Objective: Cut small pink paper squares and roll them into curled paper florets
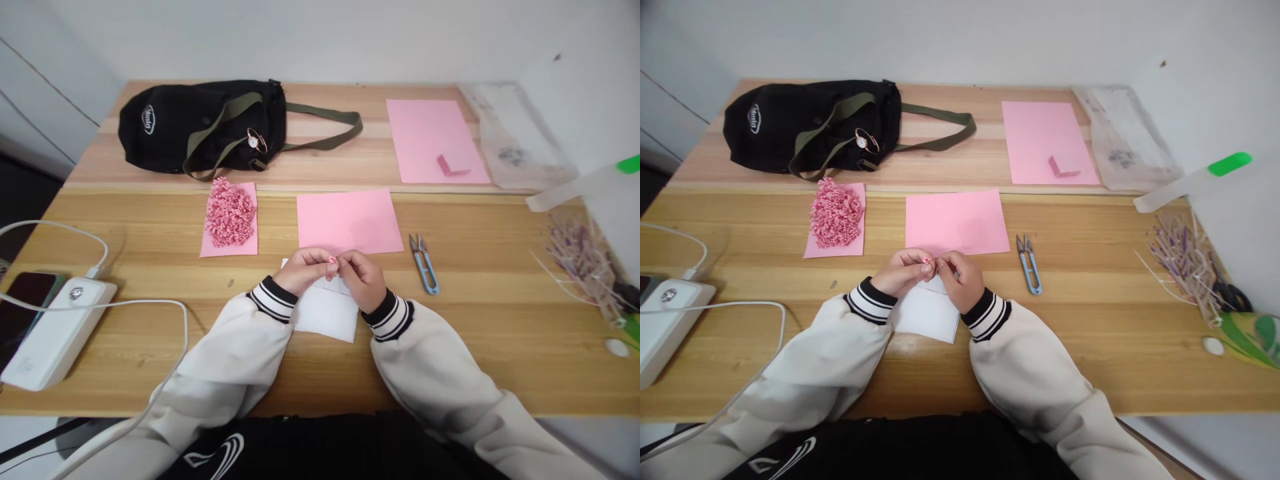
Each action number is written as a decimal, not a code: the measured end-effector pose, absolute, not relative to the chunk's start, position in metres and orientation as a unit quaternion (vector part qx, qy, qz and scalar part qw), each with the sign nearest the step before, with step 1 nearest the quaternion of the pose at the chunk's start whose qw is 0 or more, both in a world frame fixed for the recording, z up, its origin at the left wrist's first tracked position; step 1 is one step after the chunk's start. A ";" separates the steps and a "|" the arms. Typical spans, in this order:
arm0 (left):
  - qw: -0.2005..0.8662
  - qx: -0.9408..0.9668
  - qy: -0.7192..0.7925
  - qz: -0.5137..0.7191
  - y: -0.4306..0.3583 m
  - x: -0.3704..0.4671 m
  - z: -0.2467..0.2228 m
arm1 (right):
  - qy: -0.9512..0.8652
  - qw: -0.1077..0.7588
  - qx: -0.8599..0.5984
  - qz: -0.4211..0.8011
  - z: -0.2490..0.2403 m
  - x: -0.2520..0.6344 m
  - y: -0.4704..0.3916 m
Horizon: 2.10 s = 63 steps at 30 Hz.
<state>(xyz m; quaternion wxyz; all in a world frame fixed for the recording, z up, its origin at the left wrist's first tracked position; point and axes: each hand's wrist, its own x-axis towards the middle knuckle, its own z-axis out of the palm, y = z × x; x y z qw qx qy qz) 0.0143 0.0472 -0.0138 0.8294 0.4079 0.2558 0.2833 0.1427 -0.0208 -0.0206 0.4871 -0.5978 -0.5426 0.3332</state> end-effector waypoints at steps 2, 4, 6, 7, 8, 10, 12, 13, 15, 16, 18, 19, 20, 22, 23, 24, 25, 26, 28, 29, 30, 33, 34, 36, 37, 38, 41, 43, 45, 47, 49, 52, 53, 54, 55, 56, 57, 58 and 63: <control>0.829 0.410 0.253 0.283 0.047 0.014 -0.014 | -0.545 0.488 -0.598 0.327 -0.020 0.142 -0.021; 0.830 0.413 0.249 0.282 0.047 0.014 -0.014 | -0.549 0.491 -0.596 0.321 -0.020 0.143 -0.022; 0.830 0.415 0.244 0.283 0.047 0.014 -0.015 | -0.551 0.495 -0.591 0.319 -0.020 0.143 -0.023; 0.829 0.416 0.242 0.283 0.047 0.014 -0.015 | -0.549 0.499 -0.590 0.319 -0.020 0.143 -0.023; 0.829 0.418 0.241 0.283 0.047 0.014 -0.015 | -0.542 0.507 -0.587 0.324 -0.019 0.143 -0.023; 0.827 0.422 0.240 0.282 0.047 0.013 -0.015 | -0.508 0.531 -0.580 0.351 -0.019 0.144 -0.021; 0.826 0.427 0.237 0.280 0.047 0.013 -0.016 | -0.453 0.567 -0.556 0.405 -0.018 0.145 -0.019; 0.826 0.429 0.234 0.281 0.047 0.013 -0.016 | -0.425 0.583 -0.537 0.438 -0.017 0.146 -0.018; 0.828 0.431 0.226 0.278 0.047 0.012 -0.018 | -0.382 0.599 -0.499 0.497 -0.017 0.147 -0.016; 0.830 0.432 0.222 0.275 0.047 0.012 -0.019 | -0.370 0.600 -0.485 0.518 -0.017 0.148 -0.016; 0.831 0.436 0.219 0.267 0.047 0.012 -0.021 | -0.361 0.597 -0.467 0.543 -0.017 0.148 -0.016; 0.831 0.439 0.220 0.262 0.048 0.011 -0.021 | -0.358 0.598 -0.460 0.549 -0.017 0.149 -0.016; 0.830 0.441 0.222 0.259 0.048 0.011 -0.022 | -0.358 0.601 -0.454 0.552 -0.017 0.149 -0.016; 0.829 0.442 0.226 0.257 0.048 0.011 -0.022 | -0.358 0.607 -0.442 0.554 -0.016 0.149 -0.017; 0.830 0.441 0.226 0.255 0.048 0.011 -0.022 | -0.360 0.609 -0.438 0.555 -0.016 0.149 -0.017; 0.831 0.440 0.225 0.255 0.048 0.011 -0.022 | -0.363 0.611 -0.434 0.555 -0.015 0.148 -0.017; 0.833 0.439 0.223 0.254 0.048 0.011 -0.022 | -0.366 0.612 -0.430 0.555 -0.015 0.148 -0.017; 0.834 0.438 0.220 0.253 0.048 0.011 -0.022 | -0.369 0.613 -0.426 0.554 -0.015 0.148 -0.017; 0.834 0.438 0.216 0.255 0.048 0.011 -0.021 | -0.373 0.615 -0.420 0.554 -0.016 0.148 -0.016; 0.835 0.438 0.215 0.256 0.048 0.011 -0.021 | -0.375 0.615 -0.418 0.553 -0.016 0.148 -0.016; 0.835 0.439 0.214 0.255 0.048 0.011 -0.021 | -0.378 0.614 -0.418 0.553 -0.016 0.148 -0.016; 0.834 0.441 0.219 0.250 0.049 0.011 -0.022 | -0.381 0.611 -0.421 0.551 -0.018 0.148 -0.016; 0.834 0.441 0.222 0.248 0.048 0.011 -0.022 | -0.382 0.610 -0.421 0.552 -0.018 0.148 -0.016; 0.833 0.440 0.226 0.246 0.048 0.011 -0.022 | -0.380 0.610 -0.421 0.553 -0.019 0.149 -0.016; 0.833 0.441 0.226 0.245 0.048 0.011 -0.023 | -0.379 0.609 -0.421 0.555 -0.019 0.149 -0.015; 0.834 0.441 0.225 0.245 0.048 0.011 -0.023 | -0.376 0.608 -0.422 0.557 -0.019 0.149 -0.015; 0.835 0.441 0.218 0.248 0.048 0.011 -0.024 | -0.367 0.606 -0.422 0.565 -0.020 0.149 -0.014; 0.835 0.441 0.214 0.251 0.049 0.011 -0.024 | -0.365 0.604 -0.419 0.571 -0.020 0.150 -0.014; 0.834 0.442 0.214 0.251 0.049 0.011 -0.023 | -0.365 0.604 -0.416 0.574 -0.020 0.150 -0.014; 0.833 0.443 0.218 0.250 0.049 0.011 -0.023 | -0.367 0.603 -0.416 0.574 -0.020 0.151 -0.014; 0.830 0.446 0.224 0.248 0.048 0.010 -0.022 | -0.368 0.602 -0.417 0.573 -0.021 0.151 -0.014; 0.828 0.449 0.227 0.248 0.048 0.010 -0.022 | -0.372 0.602 -0.415 0.572 -0.021 0.151 -0.014; 0.827 0.450 0.228 0.248 0.048 0.011 -0.022 | -0.373 0.602 -0.414 0.572 -0.021 0.151 -0.014; 0.827 0.451 0.228 0.247 0.048 0.011 -0.022 | -0.375 0.601 -0.413 0.572 -0.021 0.152 -0.014; 0.826 0.452 0.230 0.246 0.048 0.011 -0.021 | -0.377 0.600 -0.413 0.572 -0.021 0.152 -0.014; 0.825 0.454 0.233 0.245 0.048 0.011 -0.021 | -0.378 0.600 -0.413 0.572 -0.021 0.152 -0.014; 0.824 0.455 0.235 0.243 0.048 0.011 -0.021 | -0.379 0.599 -0.413 0.572 -0.022 0.152 -0.014; 0.823 0.456 0.237 0.241 0.048 0.011 -0.021 | -0.379 0.599 -0.413 0.572 -0.021 0.152 -0.014; 0.821 0.462 0.237 0.238 0.048 0.011 -0.019 | -0.379 0.592 -0.417 0.576 -0.021 0.153 -0.014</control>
